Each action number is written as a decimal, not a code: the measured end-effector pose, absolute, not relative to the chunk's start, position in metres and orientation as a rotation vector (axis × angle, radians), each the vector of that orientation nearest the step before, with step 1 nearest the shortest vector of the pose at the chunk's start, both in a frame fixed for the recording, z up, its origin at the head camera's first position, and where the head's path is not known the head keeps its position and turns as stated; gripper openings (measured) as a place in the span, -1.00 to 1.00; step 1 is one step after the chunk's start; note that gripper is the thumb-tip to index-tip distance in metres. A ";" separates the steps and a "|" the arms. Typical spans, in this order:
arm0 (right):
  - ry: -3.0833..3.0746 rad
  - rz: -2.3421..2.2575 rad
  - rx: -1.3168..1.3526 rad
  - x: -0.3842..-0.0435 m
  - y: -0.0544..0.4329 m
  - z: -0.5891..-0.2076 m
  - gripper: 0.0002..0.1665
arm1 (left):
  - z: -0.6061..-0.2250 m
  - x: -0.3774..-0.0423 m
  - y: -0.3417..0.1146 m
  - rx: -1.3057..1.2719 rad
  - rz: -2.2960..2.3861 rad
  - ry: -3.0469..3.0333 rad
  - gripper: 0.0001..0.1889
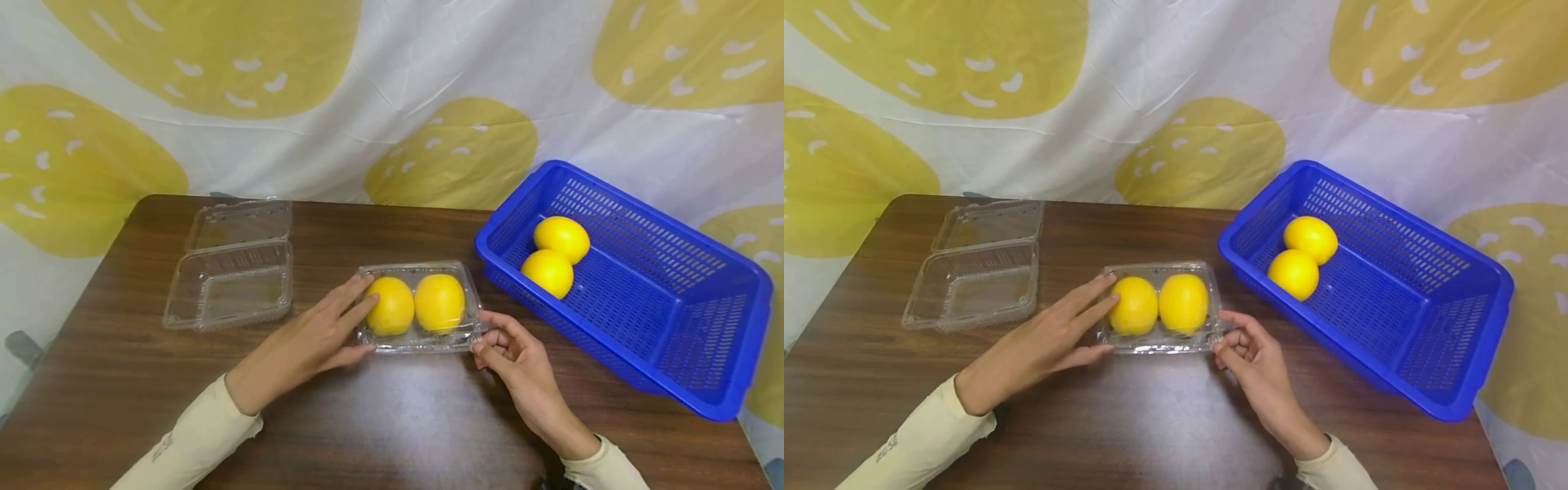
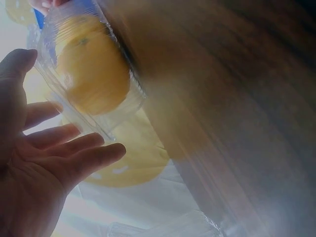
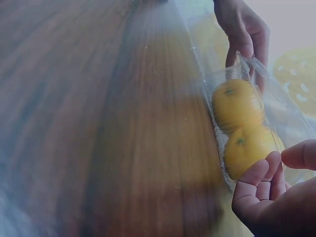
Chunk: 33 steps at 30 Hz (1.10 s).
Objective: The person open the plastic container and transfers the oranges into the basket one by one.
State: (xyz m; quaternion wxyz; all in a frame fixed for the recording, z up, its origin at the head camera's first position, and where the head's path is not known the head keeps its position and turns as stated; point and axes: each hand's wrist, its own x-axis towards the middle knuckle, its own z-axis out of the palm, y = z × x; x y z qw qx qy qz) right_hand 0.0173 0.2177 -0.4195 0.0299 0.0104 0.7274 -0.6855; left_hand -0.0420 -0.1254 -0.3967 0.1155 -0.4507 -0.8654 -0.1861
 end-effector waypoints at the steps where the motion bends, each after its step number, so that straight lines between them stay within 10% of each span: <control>1: 2.240 -2.115 0.030 0.017 0.218 -0.420 -0.45 | -0.397 -0.042 -0.125 -1.320 -0.539 -2.536 -0.20; 33: 2.254 -2.080 -0.025 0.020 0.220 -0.420 -0.46 | -0.396 -0.048 -0.121 -1.125 -1.004 -2.469 -0.22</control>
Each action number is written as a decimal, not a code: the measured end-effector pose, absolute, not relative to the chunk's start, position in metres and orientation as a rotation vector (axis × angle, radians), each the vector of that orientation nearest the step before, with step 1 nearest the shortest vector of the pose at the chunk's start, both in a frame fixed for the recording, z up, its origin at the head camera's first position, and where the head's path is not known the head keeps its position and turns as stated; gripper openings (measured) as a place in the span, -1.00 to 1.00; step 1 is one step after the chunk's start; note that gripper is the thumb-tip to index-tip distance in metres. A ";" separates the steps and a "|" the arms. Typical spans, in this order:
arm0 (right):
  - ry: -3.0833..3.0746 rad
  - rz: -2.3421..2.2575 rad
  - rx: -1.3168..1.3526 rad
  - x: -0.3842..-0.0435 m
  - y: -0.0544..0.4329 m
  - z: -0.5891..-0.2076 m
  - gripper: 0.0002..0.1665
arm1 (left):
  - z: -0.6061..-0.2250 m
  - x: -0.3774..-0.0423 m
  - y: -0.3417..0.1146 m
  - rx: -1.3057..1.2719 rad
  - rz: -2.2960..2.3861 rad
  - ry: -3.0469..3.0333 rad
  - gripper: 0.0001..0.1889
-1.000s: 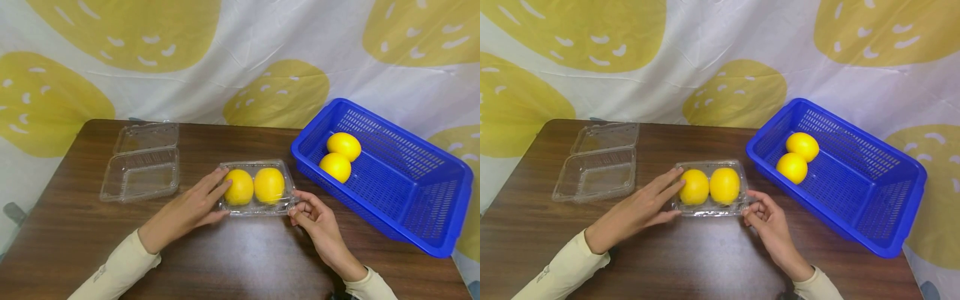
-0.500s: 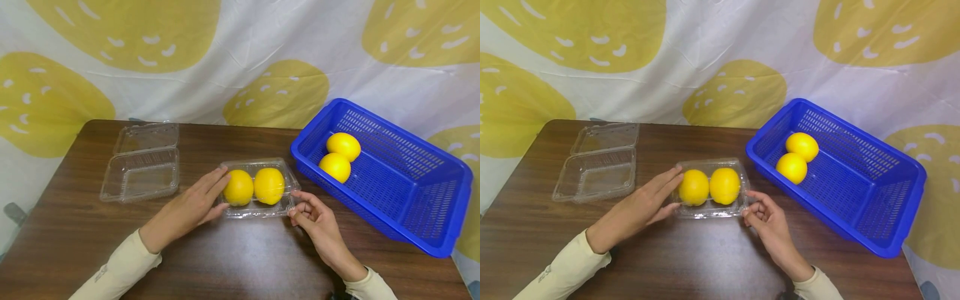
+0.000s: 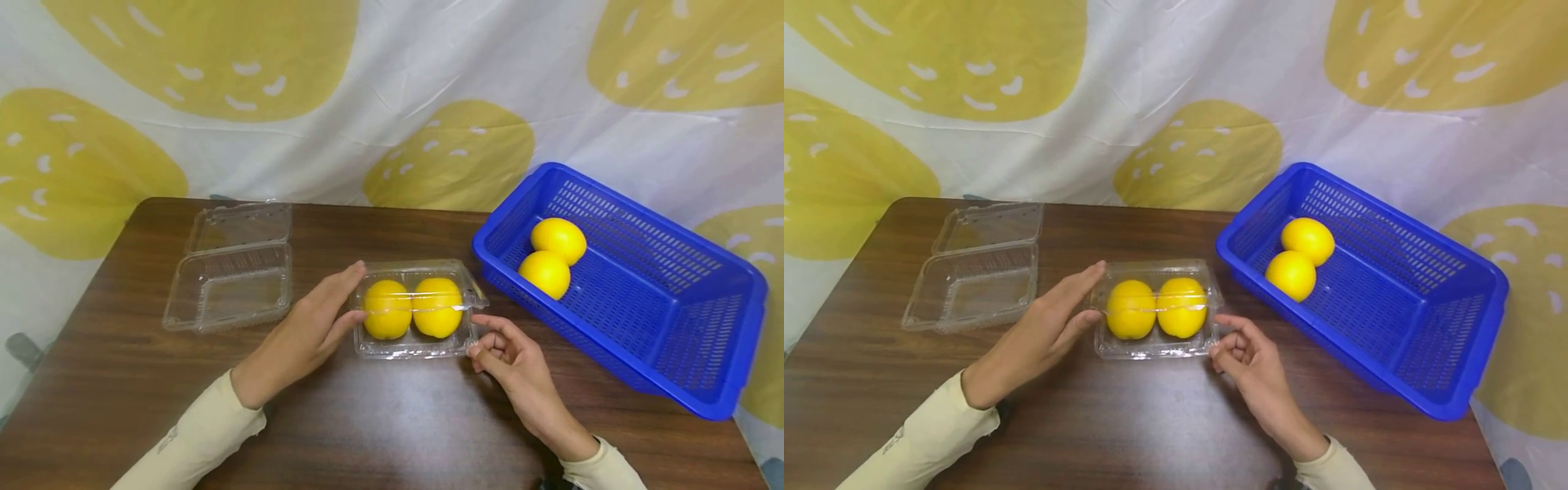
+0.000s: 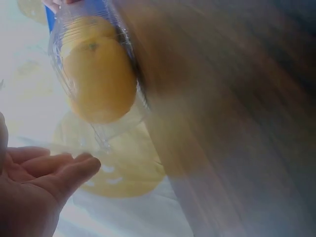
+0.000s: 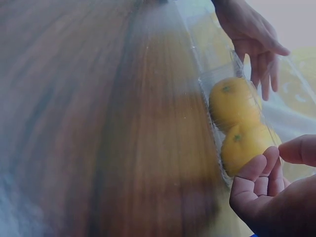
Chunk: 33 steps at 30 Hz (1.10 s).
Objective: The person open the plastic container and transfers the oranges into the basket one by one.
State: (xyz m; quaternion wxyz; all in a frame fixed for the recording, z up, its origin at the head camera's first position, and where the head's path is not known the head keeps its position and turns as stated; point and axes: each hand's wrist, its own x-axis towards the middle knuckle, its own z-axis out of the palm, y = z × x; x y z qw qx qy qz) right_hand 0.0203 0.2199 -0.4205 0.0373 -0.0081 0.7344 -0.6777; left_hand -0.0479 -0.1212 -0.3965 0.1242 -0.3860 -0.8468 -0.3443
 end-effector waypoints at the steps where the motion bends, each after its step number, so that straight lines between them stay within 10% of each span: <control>1: 2.255 -2.078 -0.027 0.020 0.220 -0.420 -0.46 | -0.397 -0.048 -0.121 -1.116 -1.014 -2.465 -0.22; 33: 2.231 -2.090 -0.107 0.027 0.217 -0.418 -0.49 | -0.400 -0.051 -0.102 -0.882 -1.505 -2.366 -0.19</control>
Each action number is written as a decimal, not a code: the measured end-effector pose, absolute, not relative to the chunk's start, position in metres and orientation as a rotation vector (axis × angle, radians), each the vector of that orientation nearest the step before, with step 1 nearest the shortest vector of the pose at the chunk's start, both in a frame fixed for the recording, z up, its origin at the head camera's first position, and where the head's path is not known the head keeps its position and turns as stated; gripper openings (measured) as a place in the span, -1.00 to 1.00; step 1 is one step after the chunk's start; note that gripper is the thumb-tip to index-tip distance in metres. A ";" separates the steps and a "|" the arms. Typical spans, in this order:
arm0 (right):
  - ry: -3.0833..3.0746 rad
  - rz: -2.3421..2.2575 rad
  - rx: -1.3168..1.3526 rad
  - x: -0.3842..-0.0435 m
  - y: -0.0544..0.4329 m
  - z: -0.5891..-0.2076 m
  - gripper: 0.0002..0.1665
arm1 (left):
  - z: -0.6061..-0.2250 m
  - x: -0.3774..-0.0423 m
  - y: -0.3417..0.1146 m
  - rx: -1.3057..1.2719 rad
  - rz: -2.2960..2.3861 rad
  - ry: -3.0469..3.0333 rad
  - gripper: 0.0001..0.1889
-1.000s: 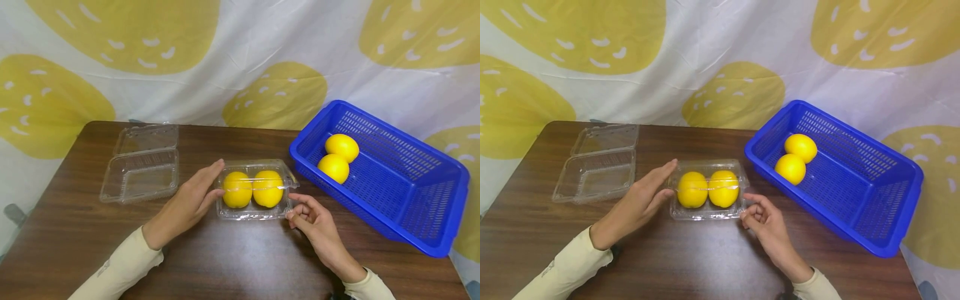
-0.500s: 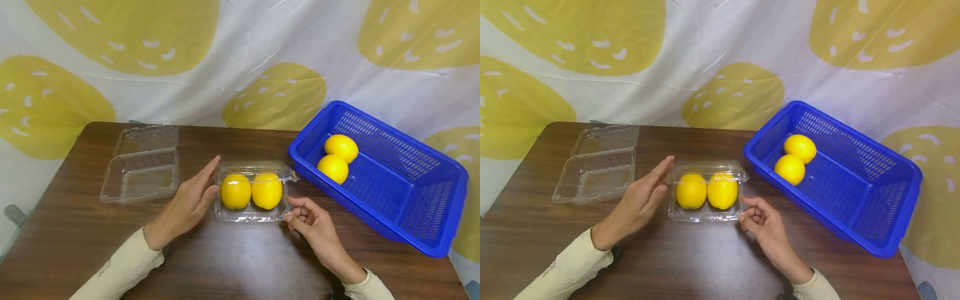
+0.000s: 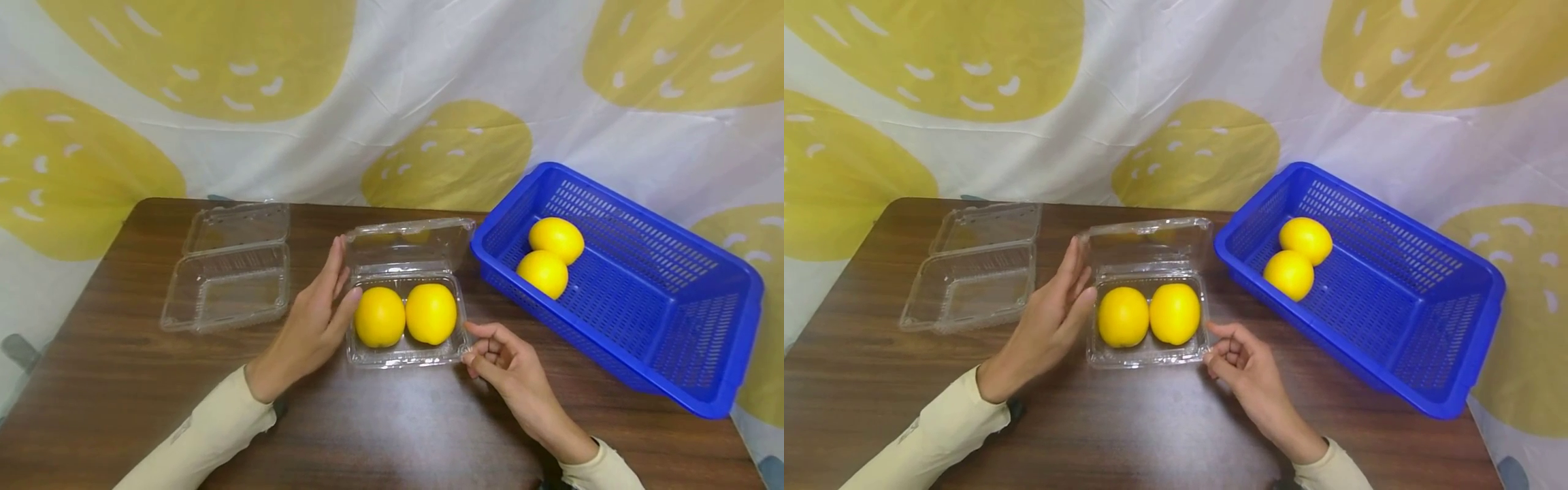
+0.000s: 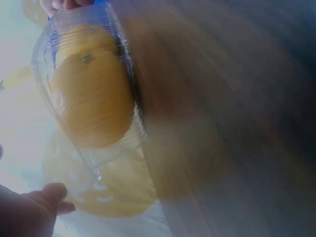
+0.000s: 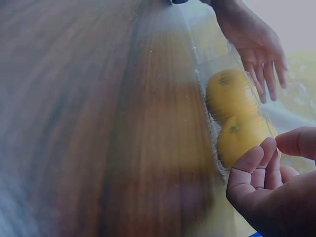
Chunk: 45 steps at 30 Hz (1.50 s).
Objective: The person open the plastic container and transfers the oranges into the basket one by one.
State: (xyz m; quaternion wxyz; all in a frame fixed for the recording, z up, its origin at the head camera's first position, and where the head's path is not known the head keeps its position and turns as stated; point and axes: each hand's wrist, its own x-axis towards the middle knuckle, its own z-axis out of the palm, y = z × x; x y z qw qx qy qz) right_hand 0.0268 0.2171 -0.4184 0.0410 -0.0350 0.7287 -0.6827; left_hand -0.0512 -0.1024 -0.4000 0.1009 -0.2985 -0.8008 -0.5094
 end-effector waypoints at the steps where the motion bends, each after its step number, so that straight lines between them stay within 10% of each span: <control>1: 2.229 -2.094 -0.112 0.027 0.217 -0.419 -0.49 | -0.400 -0.052 -0.101 -0.861 -1.504 -2.386 -0.18; 45: 2.230 -2.078 -0.088 0.032 0.215 -0.420 -0.49 | -0.400 -0.054 -0.102 -0.397 -1.399 -2.950 -0.24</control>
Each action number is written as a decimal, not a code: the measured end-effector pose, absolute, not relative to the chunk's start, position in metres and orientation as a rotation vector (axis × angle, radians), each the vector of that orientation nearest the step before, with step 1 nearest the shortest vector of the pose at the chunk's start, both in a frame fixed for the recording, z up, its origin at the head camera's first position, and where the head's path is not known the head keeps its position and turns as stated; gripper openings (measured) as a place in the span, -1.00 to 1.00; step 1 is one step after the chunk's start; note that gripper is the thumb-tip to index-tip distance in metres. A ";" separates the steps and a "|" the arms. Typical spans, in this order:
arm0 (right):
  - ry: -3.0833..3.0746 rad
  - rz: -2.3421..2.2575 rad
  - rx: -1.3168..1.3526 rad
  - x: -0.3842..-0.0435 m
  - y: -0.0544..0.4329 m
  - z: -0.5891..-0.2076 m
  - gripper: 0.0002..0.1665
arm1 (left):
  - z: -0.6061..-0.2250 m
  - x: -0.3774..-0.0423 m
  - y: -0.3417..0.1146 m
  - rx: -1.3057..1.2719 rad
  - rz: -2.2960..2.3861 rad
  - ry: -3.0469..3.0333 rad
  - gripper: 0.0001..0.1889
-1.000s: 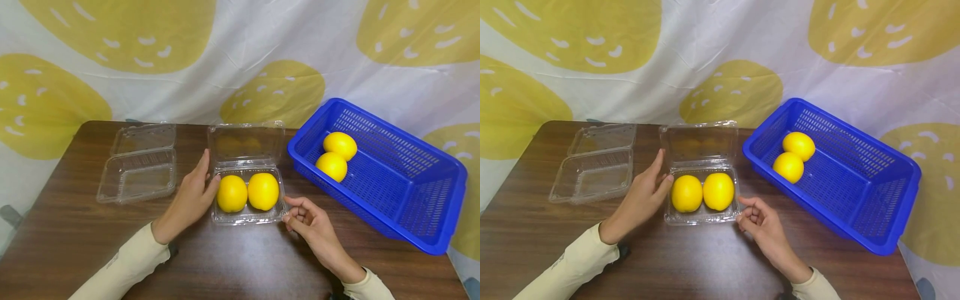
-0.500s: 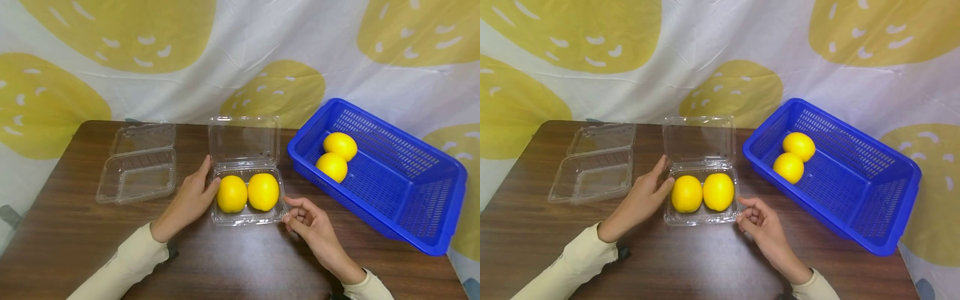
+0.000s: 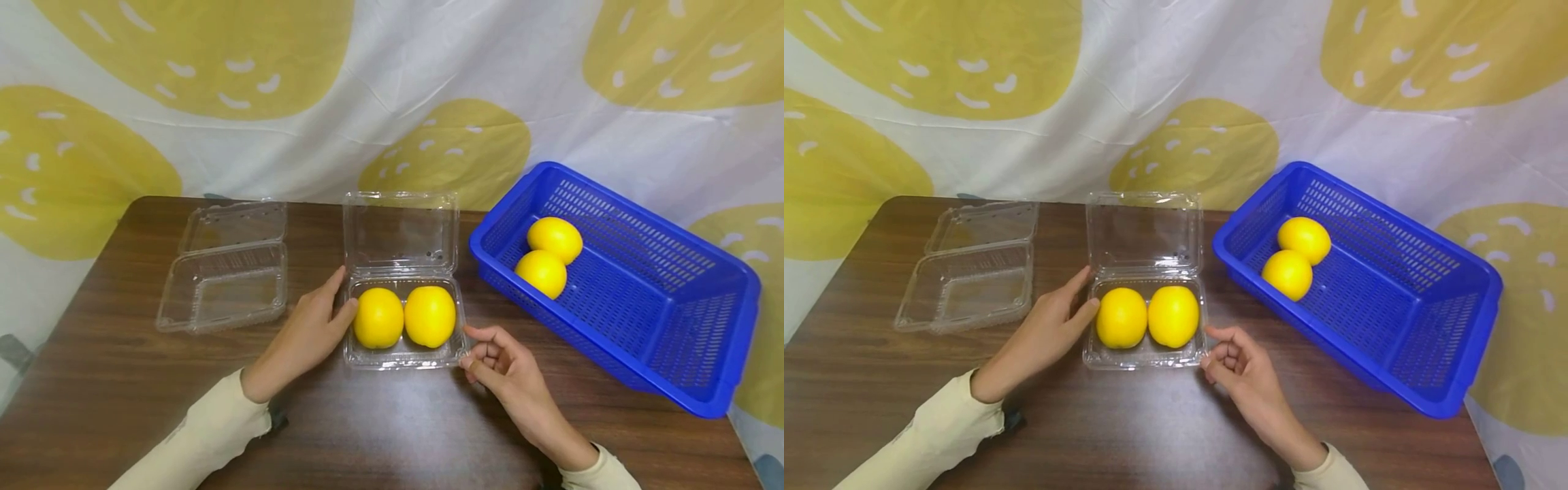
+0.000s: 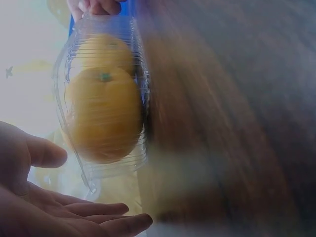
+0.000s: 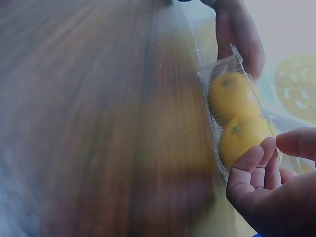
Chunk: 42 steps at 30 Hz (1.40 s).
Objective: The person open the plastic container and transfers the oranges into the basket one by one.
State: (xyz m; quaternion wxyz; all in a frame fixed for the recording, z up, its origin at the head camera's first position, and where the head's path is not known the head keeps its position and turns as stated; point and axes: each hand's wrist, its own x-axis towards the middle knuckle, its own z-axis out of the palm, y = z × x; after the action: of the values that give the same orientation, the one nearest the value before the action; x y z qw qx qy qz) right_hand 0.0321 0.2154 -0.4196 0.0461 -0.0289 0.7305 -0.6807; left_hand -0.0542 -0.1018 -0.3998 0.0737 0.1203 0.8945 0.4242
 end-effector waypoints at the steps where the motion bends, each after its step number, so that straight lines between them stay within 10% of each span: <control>1: 2.229 -2.078 -0.086 0.032 0.215 -0.420 -0.49 | -0.400 -0.054 -0.102 0.361 1.273 2.687 -0.24; 42: 2.236 -2.075 -0.089 0.037 0.215 -0.419 -0.49 | -0.418 0.004 -0.099 0.180 1.973 2.193 -0.22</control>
State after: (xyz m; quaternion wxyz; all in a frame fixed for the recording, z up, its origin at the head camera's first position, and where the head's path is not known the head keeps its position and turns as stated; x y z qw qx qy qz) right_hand 0.0373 0.2145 -0.4190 0.0450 -0.0291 0.7319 -0.6793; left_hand 0.0039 -0.0988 -0.4177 0.0933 0.0605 0.7388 0.6647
